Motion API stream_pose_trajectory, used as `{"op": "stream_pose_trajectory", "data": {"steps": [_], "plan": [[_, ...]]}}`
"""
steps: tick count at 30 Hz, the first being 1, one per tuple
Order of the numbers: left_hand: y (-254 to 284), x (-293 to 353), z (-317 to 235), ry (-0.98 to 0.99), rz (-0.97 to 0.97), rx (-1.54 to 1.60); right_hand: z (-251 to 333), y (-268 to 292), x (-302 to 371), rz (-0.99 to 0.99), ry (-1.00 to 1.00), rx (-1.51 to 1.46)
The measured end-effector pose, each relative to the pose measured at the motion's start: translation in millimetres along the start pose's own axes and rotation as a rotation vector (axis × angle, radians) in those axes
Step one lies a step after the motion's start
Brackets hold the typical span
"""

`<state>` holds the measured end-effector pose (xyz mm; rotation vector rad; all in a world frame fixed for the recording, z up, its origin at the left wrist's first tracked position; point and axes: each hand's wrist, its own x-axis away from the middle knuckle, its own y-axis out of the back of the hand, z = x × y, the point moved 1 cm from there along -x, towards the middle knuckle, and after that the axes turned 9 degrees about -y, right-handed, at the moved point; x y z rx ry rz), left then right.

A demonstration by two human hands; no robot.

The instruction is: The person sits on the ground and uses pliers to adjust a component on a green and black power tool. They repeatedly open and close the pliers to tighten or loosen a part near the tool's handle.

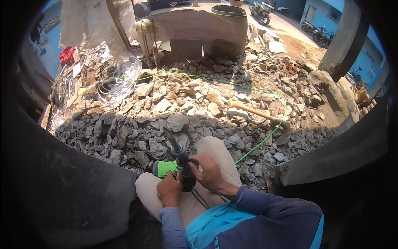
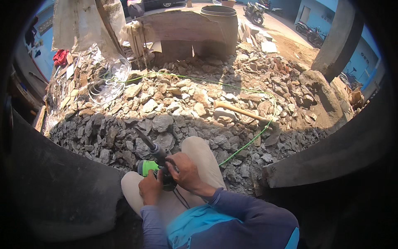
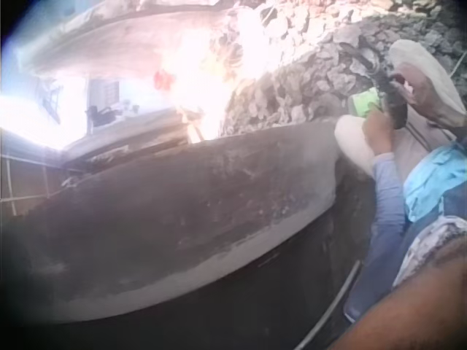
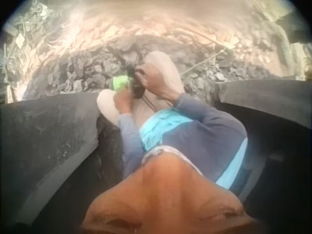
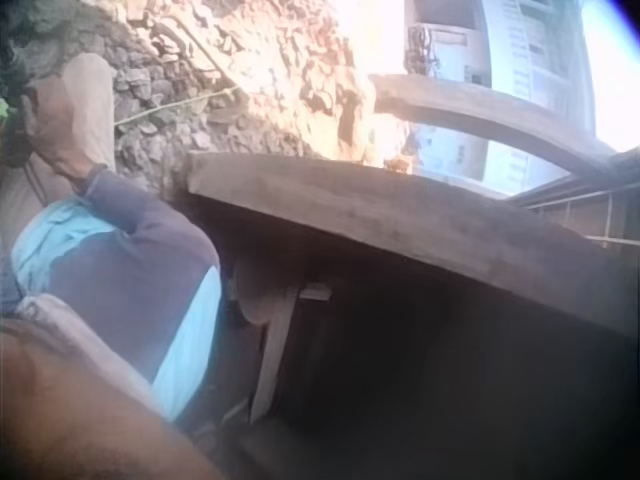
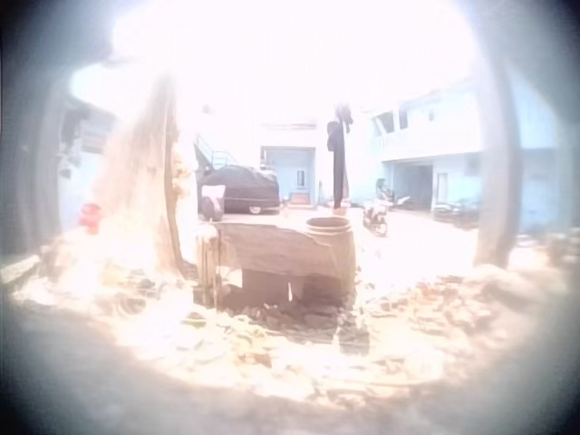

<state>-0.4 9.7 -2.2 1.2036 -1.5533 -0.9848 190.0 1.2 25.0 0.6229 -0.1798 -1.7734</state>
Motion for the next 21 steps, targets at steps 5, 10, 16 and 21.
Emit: {"op": "stream_pose_trajectory", "data": {"steps": [5, 10, 16, 21], "plan": [[-15.3, 9.4, -8.0, -0.012, -0.036, 0.032, -0.2, 14.3, 1.7, 0.044, -0.065, -0.02], [-10.8, 3.5, -2.4, -0.038, -0.034, 0.01, -1.1, 8.7, 1.4, -0.01, 0.01, 0.001], [-17.2, 1.1, 3.3, -0.072, -0.055, 0.008, -4.2, 6.2, 1.2, -0.023, 0.002, -0.018], [-17.5, -0.1, 1.3, -0.087, -0.066, -0.006, -7.5, 4.8, 0.6, -0.019, 0.022, -0.008]]}}
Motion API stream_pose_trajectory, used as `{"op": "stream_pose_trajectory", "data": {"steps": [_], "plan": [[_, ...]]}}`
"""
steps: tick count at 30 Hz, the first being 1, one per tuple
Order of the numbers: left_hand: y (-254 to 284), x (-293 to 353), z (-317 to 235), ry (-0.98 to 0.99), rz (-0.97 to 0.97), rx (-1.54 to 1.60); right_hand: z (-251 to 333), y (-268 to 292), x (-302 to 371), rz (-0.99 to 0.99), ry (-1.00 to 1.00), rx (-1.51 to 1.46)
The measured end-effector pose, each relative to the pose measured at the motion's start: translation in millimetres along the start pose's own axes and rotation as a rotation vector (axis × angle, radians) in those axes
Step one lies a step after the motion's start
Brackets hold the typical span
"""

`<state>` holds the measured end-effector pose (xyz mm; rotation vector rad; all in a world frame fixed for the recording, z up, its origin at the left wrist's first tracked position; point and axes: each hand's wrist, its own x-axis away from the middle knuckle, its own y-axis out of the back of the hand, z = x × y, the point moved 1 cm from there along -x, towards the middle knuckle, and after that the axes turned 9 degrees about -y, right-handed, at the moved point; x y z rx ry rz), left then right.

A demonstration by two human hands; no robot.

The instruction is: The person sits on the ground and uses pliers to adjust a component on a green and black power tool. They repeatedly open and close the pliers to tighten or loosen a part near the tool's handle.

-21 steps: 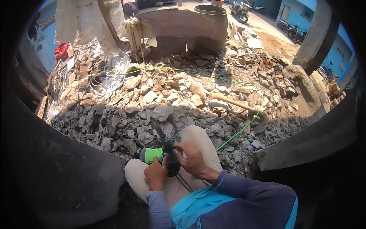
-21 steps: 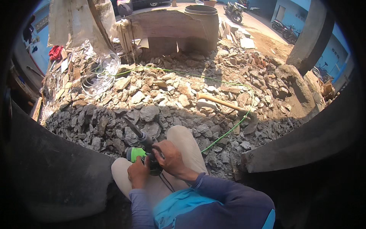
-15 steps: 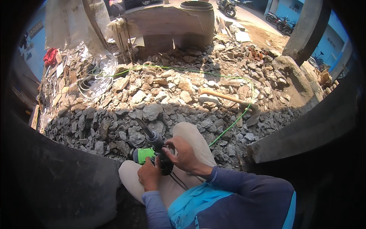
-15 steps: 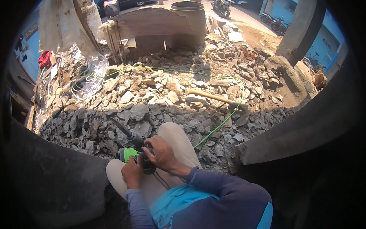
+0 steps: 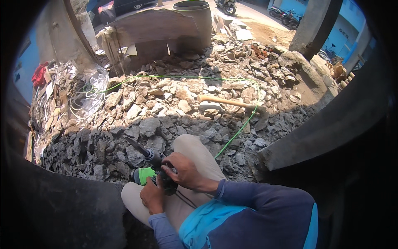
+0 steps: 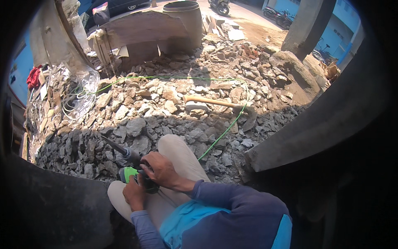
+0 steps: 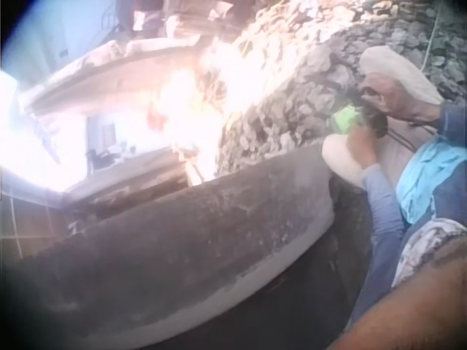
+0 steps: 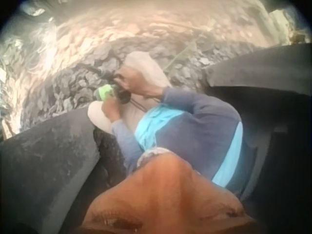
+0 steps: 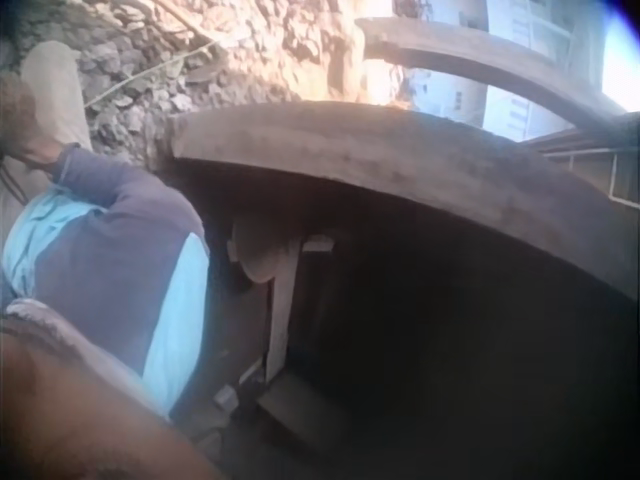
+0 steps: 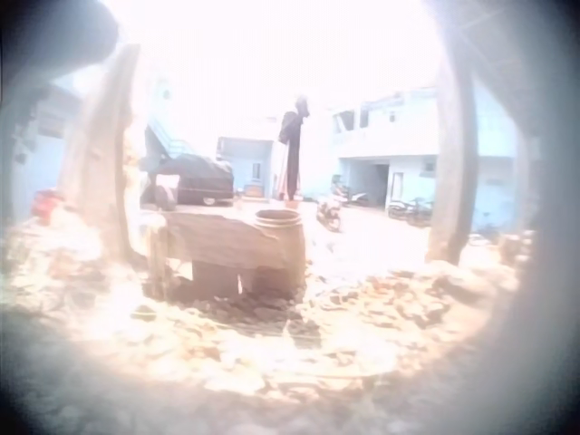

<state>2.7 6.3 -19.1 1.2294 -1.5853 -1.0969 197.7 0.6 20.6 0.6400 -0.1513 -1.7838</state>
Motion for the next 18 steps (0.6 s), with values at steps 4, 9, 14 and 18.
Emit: {"op": "stream_pose_trajectory", "data": {"steps": [4, 9, 14, 18], "plan": [[-3.3, -1.2, 4.7, -0.003, 0.0, 0.0, 1.9, -1.1, 0.5, -0.056, 0.04, -0.013], [-5.3, -1.0, 5.2, -0.03, -0.025, -0.007, -0.6, -0.7, 1.9, -0.052, 0.038, -0.006], [-10.6, -3.3, 9.5, -0.022, -0.021, -0.011, 0.8, -1.7, 1.1, -0.01, -0.029, 0.021], [-6.1, -2.9, 6.3, -0.02, -0.016, -0.004, 4.6, -2.7, 0.6, -0.022, -0.08, -0.032]]}}
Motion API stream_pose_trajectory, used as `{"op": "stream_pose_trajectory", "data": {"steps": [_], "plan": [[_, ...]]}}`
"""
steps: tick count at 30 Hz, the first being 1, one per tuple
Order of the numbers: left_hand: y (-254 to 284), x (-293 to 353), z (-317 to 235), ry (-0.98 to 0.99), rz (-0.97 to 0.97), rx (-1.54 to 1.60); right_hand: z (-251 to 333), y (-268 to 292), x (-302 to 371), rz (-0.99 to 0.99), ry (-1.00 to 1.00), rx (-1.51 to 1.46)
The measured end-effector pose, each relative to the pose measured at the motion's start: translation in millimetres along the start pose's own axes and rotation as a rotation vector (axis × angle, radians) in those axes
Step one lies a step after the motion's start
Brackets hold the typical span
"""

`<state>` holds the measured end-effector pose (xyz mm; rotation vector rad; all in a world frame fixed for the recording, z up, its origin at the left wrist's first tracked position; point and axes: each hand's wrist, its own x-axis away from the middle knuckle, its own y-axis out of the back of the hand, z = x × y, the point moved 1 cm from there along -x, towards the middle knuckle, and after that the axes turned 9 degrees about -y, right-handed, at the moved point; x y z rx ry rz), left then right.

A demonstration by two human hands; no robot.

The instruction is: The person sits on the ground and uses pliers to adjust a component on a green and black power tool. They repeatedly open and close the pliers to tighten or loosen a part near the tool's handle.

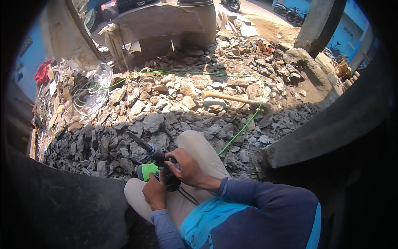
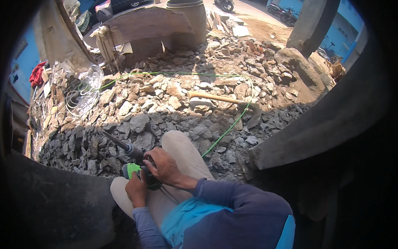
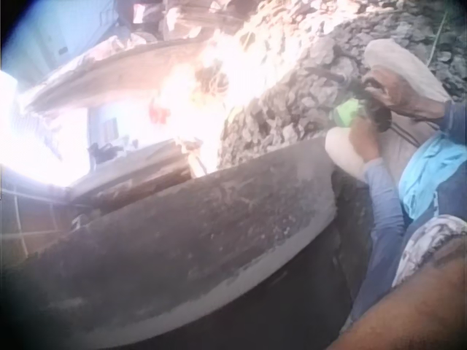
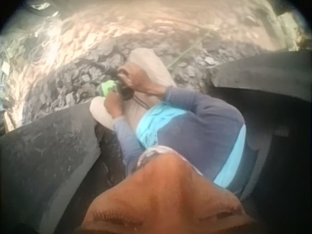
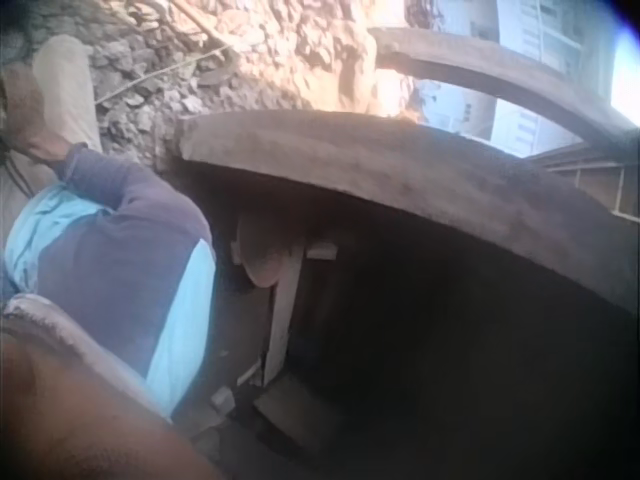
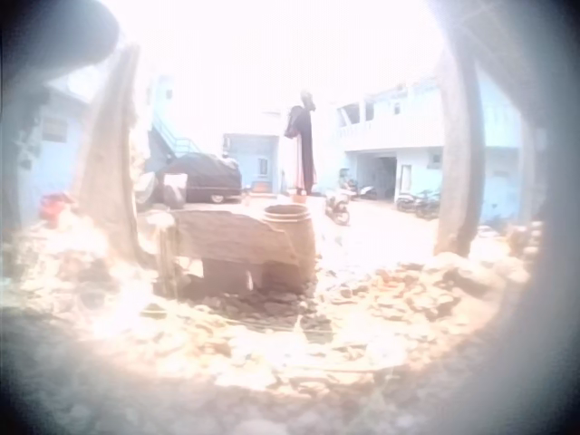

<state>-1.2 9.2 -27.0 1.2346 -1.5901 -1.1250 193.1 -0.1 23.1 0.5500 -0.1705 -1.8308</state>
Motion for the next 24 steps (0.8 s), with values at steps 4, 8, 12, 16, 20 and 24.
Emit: {"op": "stream_pose_trajectory", "data": {"steps": [4, 8, 12, 16, 20, 24], "plan": [[4.3, 2.0, -3.8, 0.028, 0.001, -0.006, 2.2, 0.0, 3.5, -0.006, -0.013, -0.005], [11.9, 2.8, -11.6, 0.045, 0.016, 0.016, 1.9, 0.3, -0.4, -0.051, 0.116, 0.085], [17.4, -1.0, -11.9, 0.031, 0.02, 0.019, 1.7, -6.0, -0.6, -0.057, 0.073, 0.159], [13.1, 0.8, -8.8, 0.04, 0.015, 0.086, 5.5, -7.8, 3.1, -0.052, 0.019, 0.119], [13.8, 1.6, -8.4, 0.048, 0.031, 0.092, 7.9, -9.0, 2.1, -0.083, 0.1, 0.139], [15.5, 1.6, -8.9, 0.053, 0.031, 0.093, 1.8, -11.2, 2.9, -0.04, 0.082, 0.169]]}}
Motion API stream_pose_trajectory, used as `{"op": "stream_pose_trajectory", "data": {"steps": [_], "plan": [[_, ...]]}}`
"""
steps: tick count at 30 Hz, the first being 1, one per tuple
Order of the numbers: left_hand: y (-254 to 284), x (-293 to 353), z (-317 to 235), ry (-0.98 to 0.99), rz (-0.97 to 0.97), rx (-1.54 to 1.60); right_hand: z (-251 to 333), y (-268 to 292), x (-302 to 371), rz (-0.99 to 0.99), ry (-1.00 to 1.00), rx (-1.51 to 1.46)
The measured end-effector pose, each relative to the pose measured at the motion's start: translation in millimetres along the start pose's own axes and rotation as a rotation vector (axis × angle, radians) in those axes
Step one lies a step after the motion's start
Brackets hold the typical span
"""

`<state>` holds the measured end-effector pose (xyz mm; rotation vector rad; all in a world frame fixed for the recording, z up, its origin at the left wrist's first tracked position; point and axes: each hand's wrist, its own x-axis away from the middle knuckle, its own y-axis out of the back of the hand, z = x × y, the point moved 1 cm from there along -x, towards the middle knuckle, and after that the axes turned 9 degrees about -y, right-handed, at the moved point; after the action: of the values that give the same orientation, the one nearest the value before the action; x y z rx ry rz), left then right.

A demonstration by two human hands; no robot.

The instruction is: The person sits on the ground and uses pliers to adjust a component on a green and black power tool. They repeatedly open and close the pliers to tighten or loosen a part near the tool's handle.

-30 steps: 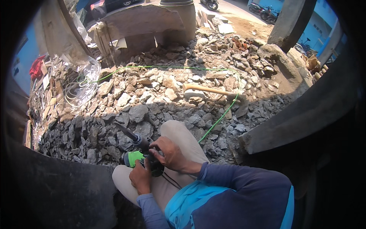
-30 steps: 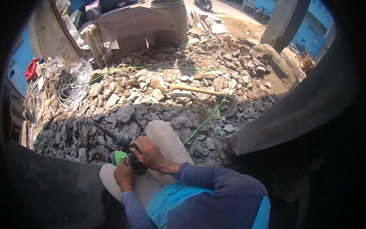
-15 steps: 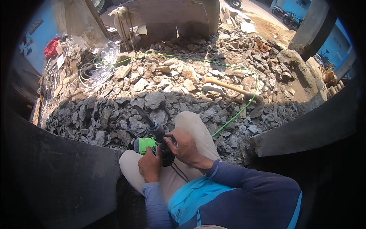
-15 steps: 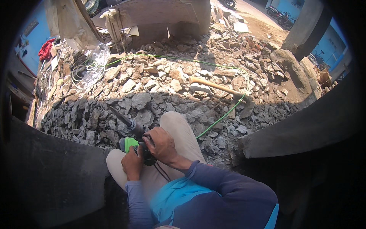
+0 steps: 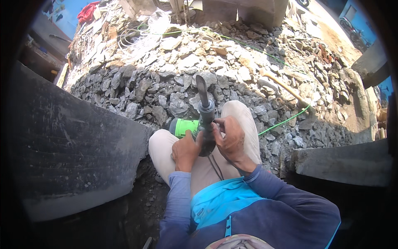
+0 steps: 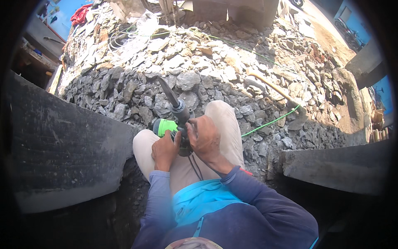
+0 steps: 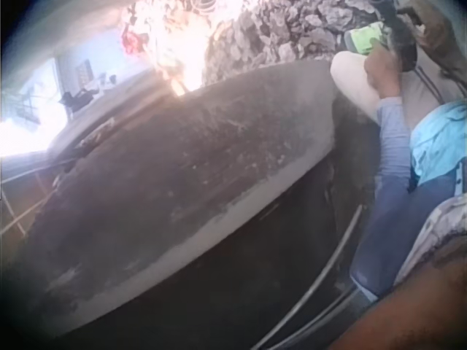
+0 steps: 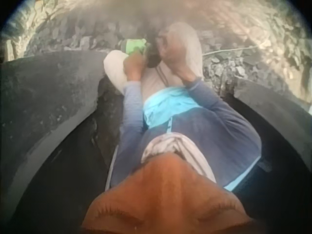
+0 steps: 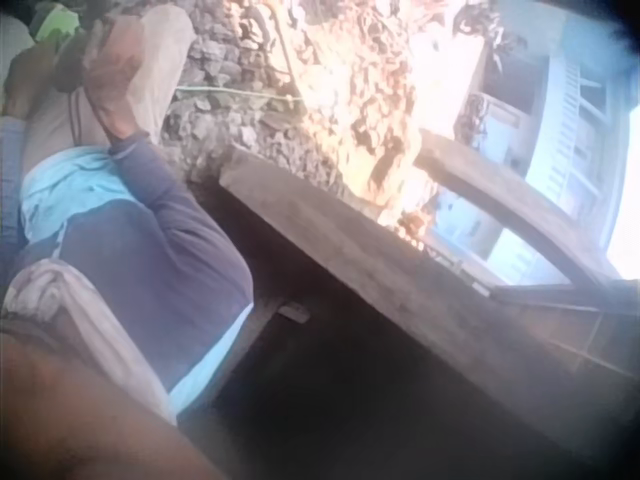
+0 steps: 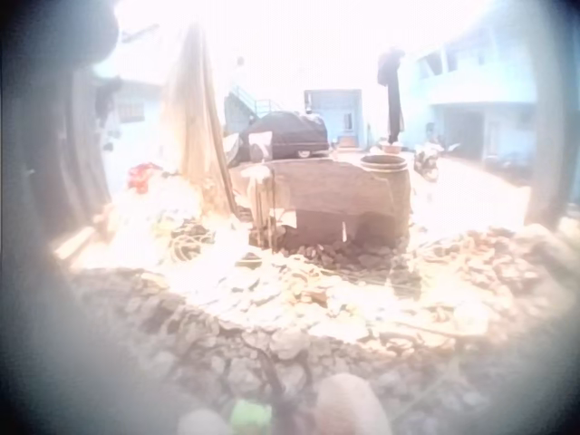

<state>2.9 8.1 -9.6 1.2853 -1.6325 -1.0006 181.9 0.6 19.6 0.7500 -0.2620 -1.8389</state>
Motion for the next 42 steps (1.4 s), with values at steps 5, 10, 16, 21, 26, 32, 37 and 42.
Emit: {"op": "stream_pose_trajectory", "data": {"steps": [5, 10, 16, 21, 26, 32, 37, 42], "plan": [[-1.0, -2.9, -2.6, -0.016, -0.026, 0.011, -19.8, -0.9, -8.1, 0.042, -0.263, -0.376], [0.5, 0.3, 1.1, -0.246, -0.422, 0.074, -52.6, -14.9, -15.9, 0.48, -0.504, -0.76], [13.4, -18.2, -21.6, -0.233, -0.601, 0.86, -62.8, -20.7, -14.8, 0.484, -0.4, -0.675], [4.8, -23.5, -33.5, -0.21, -0.561, 1.043, -72.3, -19.7, -15.6, 0.49, -0.385, -0.693], [11.5, -20.9, -35.9, -0.232, -0.581, 0.936, -71.4, -17.9, -12.3, 0.514, -0.41, -0.776], [4.4, -24.8, -32.8, -0.229, -0.606, 0.894, -76.5, -19.4, -10.0, 0.529, -0.426, -0.807], [-4.7, -26.4, -32.8, -0.189, -0.599, 0.944, -91.3, -34.8, -8.9, 0.352, -0.293, -0.683], [-4.4, -39.3, -37.8, -0.223, -0.596, 0.883, -125.4, -50.6, -13.3, 0.369, -0.325, -0.35]]}}
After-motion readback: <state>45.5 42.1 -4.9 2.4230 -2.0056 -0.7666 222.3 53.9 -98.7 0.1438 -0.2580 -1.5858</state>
